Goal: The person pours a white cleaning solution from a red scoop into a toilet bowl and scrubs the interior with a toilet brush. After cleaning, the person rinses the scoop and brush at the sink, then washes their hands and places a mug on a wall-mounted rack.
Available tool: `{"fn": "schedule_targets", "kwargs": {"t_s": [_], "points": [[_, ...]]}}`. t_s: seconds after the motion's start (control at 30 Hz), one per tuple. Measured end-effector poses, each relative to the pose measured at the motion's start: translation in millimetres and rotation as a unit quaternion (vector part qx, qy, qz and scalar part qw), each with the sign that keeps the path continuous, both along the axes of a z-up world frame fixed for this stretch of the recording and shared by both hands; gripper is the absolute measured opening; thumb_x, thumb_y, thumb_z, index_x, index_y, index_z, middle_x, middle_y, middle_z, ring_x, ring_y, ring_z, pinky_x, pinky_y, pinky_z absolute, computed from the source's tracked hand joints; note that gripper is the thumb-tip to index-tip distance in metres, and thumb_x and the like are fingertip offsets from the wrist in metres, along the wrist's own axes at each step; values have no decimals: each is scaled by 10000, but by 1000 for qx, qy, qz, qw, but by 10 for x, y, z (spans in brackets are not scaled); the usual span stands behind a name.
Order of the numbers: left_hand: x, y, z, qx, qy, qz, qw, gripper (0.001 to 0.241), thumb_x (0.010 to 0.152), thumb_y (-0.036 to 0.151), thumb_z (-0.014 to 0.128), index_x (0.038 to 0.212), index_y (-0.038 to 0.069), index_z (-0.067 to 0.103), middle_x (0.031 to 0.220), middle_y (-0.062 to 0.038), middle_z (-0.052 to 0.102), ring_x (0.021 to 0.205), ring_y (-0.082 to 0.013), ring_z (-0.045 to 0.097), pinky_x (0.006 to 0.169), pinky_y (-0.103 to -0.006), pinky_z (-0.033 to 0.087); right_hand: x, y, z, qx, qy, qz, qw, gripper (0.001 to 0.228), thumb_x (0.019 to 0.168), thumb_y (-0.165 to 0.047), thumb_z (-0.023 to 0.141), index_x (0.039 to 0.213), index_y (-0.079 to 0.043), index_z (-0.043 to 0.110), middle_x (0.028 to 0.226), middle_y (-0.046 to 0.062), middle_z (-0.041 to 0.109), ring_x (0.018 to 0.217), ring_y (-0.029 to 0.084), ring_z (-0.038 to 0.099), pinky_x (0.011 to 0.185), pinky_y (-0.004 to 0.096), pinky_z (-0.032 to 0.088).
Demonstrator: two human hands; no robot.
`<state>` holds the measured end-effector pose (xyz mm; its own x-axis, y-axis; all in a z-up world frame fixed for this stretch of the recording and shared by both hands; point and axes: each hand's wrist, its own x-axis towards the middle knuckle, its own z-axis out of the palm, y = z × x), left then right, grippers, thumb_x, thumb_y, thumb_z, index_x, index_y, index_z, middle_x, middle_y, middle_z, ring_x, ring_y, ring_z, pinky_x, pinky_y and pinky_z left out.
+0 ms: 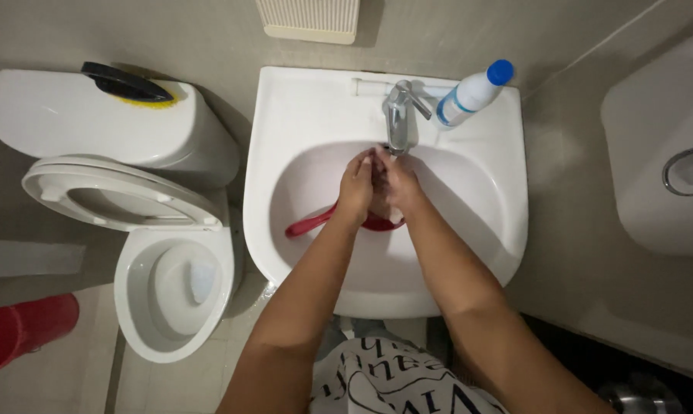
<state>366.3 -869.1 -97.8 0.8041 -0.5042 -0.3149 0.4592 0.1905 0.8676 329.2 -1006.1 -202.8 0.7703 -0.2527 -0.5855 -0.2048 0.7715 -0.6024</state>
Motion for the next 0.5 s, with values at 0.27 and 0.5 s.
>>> {"fn": "schedule_targets", "kwargs": {"t_s": [0.27,0.5], "points": [[-25,-431,-892,-186,365,12,912,442,1111,446,381,1049,107,658,1066,-84,677,1025,-244,625,975,-405,522,-173,120,542,-107,-61,28,992,211,982,-317,641,1019,-120,706,949,26,703,850,156,618,786,299,493],[-2,-632,-1232,482,-485,-253,685,507,830,383,594,1270,137,650,1373,-171,610,1121,-413,633,838,-521,545,-428,592,1246,-525,-8,116,843,543,866,-190,747,1375,-90,587,1362,140,569,1259,274,537,1057,389,419]]}}
